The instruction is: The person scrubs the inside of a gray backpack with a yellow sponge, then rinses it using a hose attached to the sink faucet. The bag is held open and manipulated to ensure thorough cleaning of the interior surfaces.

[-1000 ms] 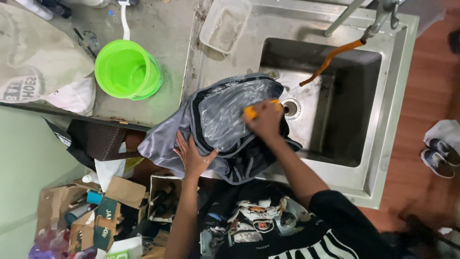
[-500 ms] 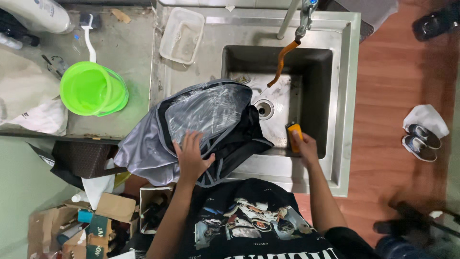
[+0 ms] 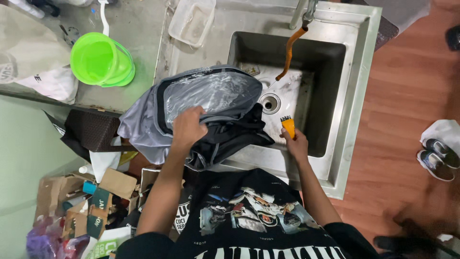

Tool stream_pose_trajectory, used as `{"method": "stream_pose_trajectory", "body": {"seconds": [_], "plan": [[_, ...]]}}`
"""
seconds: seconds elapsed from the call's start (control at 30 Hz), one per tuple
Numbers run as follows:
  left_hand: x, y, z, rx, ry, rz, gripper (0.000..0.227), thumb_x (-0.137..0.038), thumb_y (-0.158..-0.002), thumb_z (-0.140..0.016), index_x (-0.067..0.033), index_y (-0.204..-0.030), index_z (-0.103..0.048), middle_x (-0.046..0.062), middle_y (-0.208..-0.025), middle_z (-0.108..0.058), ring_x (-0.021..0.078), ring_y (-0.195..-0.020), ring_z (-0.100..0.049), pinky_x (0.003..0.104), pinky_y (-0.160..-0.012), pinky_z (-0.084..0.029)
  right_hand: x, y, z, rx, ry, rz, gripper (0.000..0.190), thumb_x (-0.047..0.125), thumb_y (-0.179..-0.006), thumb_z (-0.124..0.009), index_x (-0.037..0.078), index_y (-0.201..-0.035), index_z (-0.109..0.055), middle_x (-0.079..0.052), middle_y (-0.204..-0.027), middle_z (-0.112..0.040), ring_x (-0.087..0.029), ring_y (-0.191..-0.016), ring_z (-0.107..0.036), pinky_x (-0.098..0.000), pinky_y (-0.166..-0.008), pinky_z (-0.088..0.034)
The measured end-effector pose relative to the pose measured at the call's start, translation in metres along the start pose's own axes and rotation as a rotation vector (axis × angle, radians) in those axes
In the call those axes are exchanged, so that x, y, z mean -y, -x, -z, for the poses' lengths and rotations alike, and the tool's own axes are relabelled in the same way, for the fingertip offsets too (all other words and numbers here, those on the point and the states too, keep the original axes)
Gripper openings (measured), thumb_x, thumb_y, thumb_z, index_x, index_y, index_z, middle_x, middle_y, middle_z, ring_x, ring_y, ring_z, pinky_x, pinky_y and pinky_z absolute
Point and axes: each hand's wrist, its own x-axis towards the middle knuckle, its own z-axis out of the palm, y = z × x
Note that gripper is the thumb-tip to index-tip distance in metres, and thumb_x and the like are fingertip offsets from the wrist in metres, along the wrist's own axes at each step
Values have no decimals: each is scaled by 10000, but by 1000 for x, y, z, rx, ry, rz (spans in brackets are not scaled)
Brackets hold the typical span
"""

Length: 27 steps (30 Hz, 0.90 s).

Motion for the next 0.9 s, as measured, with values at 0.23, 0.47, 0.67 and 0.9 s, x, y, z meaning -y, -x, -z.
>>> {"method": "stream_pose_trajectory", "body": {"seconds": [0.23,0.47,0.67,0.9], "plan": [[18,75,86,-9,2,156,389,-226,-765,-777,-302,-1143,-727,-4,-1099,-738,377,-1068,-743,574,-928,-600,9,-48,-50,19,-135,-38,503,528,-870,-941,159,-1115,-704,-47,-1084,-774,-220,-1007,-724,-374,-886,-555],[62,140,91,-482,82,91,306,-99,-780,-750,-299,-1011,-767,-33,-891,-699,305,-861,-740,404,-785,-600,113,-49,-117,77,-284,136,813,399,-819,-1008,-9,-1343,-539,-196,-1383,-690,-330,-1250,-685,-453,-1100,-562],[101,170,78,-673,-3,85,324,-123,-777,-788,-382,-971,-788,-126,-909,-711,198,-830,-738,331,-777,-613,145,-80,-171,-195,-382,314,353,67,-830,-844,22,-1089,-609,-87,-958,-670,-231,-900,-695,-401,-829,-579],[151,224,83,-858,82,125,243,-71,-768,-793,-241,-930,-856,-32,-887,-715,233,-756,-697,310,-742,-577,228,-49,-145,-32,-399,670,352,-3,-868,-786,51,-1155,-589,-68,-934,-624,-187,-882,-665,-373,-806,-586]]}}
